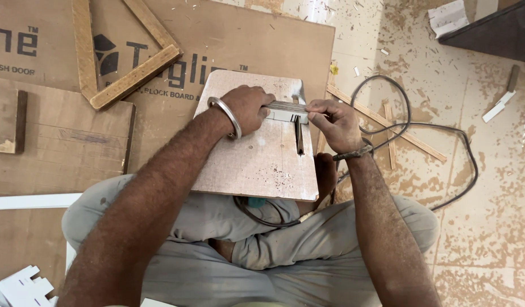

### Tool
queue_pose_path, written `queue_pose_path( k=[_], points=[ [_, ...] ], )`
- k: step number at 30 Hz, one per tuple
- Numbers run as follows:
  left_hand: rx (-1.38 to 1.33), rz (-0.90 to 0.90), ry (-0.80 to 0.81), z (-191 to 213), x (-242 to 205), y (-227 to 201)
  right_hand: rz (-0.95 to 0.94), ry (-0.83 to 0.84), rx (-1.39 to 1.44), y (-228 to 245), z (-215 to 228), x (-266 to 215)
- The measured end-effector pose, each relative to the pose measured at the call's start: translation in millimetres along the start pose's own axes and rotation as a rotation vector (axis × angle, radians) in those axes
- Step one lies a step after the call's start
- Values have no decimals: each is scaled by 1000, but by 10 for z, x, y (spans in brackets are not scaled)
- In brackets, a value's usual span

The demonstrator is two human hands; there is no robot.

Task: Cutting notches into metal or plastic U-channel strips using a small bench-mounted circular saw.

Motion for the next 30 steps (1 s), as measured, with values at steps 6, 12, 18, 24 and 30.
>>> queue_pose_path(
  k=[6, 12, 18, 24, 30],
  points=[
    [9, 43, 47, 32, -71, -37, -19, -15, 65, 11, -6, -33],
    [3, 9, 9, 8, -90, -21, 5, -20, -32, 148, -25, -33],
    [-11, 75, 51, 50, -181, -75, 17, -15, -34, 164, -24, -50],
    [3, 32, -6, 14, -168, -66, 12, -20, -57, 171, -17, -60],
    [0, -9, -56, -30, -142, -47, 34, -7, -8, 48, 9, -86]
  ],
)
Point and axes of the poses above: each hand's wrist, its own x-axis towards the middle knuckle, its own z-axis out of the back of the hand, y = z × x, the point moved 4 cm from there along x, towards the middle knuckle, and after that the axes turned 15 degrees about z, right-handed, at the moved point
